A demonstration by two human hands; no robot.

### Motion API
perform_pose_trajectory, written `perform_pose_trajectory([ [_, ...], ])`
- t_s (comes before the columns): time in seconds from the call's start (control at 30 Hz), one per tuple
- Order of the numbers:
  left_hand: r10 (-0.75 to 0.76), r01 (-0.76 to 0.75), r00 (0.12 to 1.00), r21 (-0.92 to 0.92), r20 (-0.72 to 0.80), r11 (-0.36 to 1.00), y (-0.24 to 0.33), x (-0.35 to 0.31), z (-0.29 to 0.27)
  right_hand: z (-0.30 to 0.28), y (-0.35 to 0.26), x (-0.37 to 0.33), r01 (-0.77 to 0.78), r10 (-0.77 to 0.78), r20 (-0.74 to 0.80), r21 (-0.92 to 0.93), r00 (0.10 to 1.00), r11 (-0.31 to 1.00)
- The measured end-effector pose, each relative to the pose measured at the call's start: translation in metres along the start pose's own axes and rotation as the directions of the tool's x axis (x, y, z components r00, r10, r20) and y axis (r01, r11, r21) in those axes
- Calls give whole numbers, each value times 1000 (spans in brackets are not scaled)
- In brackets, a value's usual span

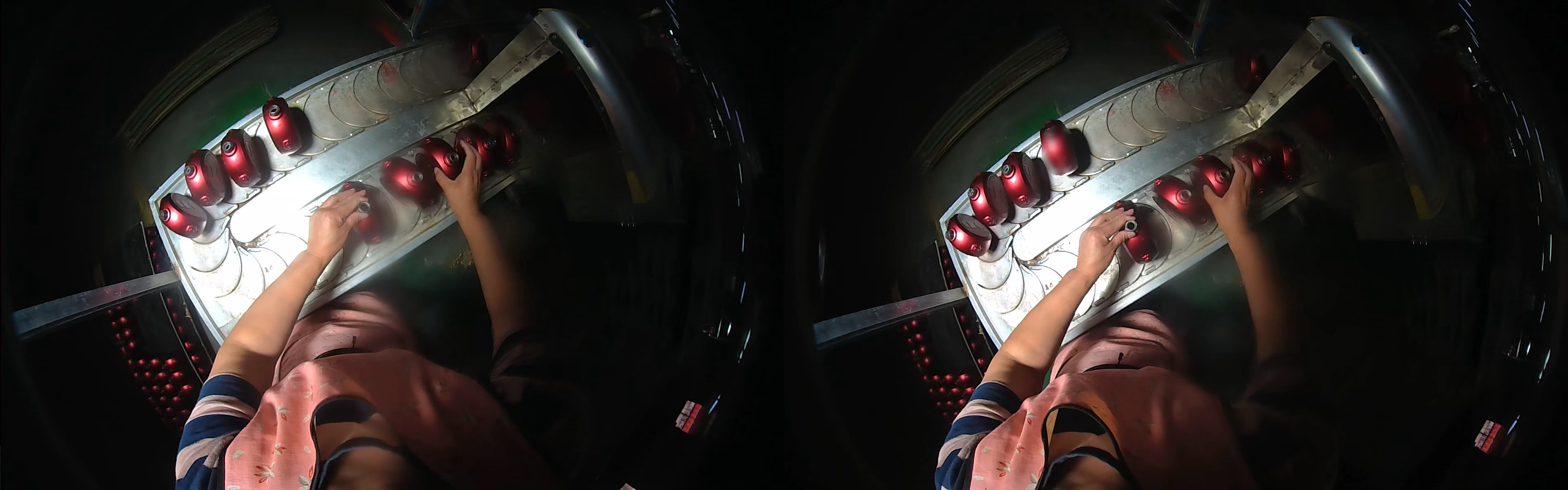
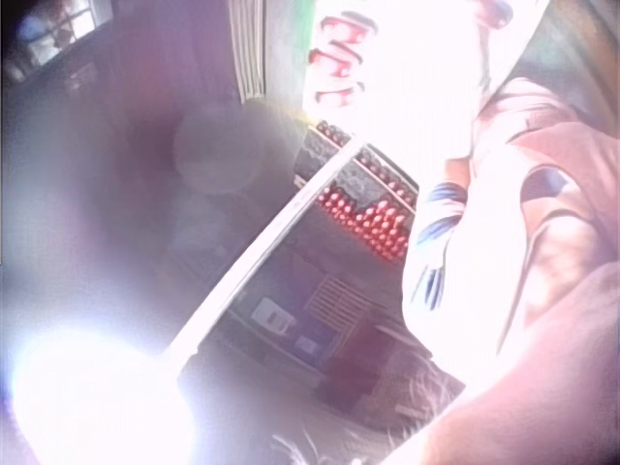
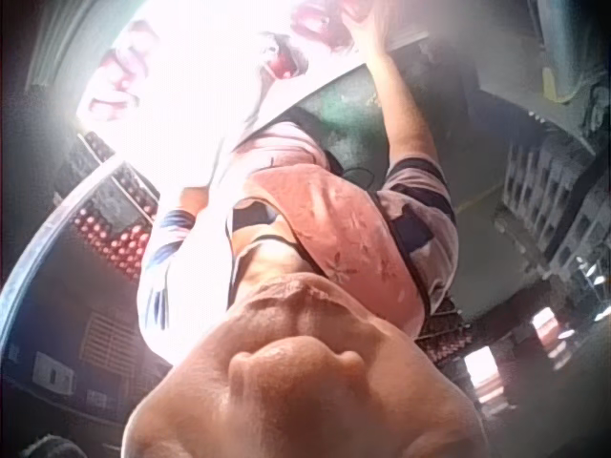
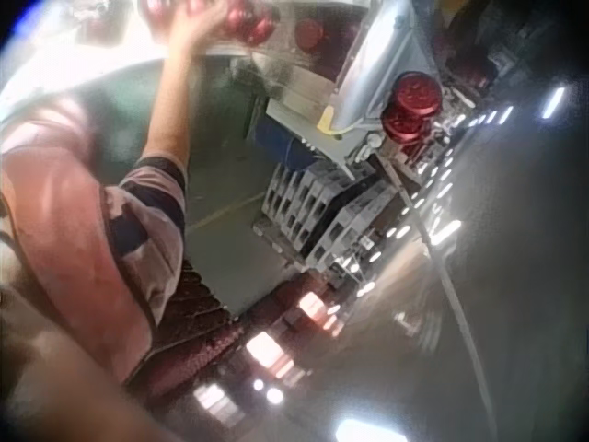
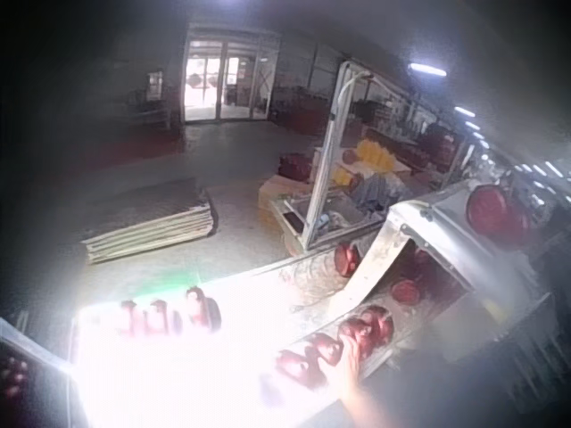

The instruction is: The person repeatedly picks up red plastic containers from a pallet and places them onto a conveyor belt. The containers are handled one at a time and arranged in rows on the belt.

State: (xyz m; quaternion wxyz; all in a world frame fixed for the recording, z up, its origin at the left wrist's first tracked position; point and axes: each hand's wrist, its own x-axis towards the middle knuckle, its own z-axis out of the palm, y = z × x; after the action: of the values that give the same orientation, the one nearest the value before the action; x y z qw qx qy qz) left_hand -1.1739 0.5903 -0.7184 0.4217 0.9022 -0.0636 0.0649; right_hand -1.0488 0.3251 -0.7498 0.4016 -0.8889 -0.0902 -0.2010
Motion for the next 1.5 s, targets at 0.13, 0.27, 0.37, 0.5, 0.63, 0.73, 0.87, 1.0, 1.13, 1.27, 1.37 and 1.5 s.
perform_pose_trajectory([
  [0.13,-75,43,965,133,251,990,38,35,42,-25,15,-1,-139,85,328,147,941,979],
  [0.27,83,-86,995,56,46,995,44,46,59,2,67,1,-151,136,197,62,971,987],
  [0.37,85,-84,996,-41,10,996,51,14,57,0,114,-22,-281,297,147,-118,943,952],
  [0.5,-120,106,990,-179,-68,978,76,-62,66,-32,177,-13,-352,385,140,-209,912,912],
  [0.63,-346,310,932,-248,-113,918,70,-162,67,-54,188,29,-369,388,-36,-400,921,839],
  [0.73,-294,227,892,-222,-342,948,23,-236,42,-46,123,19,-37,20,-219,-73,976,997],
  [0.87,-436,270,773,-383,-461,883,-4,-359,25,-46,-27,-67,223,-214,-70,411,974,884],
  [1.0,-720,317,530,-682,-448,659,-14,-475,4,-1,-171,-165,113,-476,364,688,801,717],
  [1.13,-785,408,225,-676,-577,613,-41,-595,-21,67,-269,-248,-79,-605,731,655,316,751],
  [1.27,-767,373,-60,-726,-639,577,-82,-680,-27,154,-350,-316,30,-619,769,630,-159,776],
  [1.37,-746,387,-110,-719,-657,577,-123,-708,-34,238,-401,-367,27,-613,712,660,-342,751],
  [1.5,-710,562,-149,-649,-688,512,-181,-710,-61,348,-446,-445,108,-590,671,696,-449,709],
])
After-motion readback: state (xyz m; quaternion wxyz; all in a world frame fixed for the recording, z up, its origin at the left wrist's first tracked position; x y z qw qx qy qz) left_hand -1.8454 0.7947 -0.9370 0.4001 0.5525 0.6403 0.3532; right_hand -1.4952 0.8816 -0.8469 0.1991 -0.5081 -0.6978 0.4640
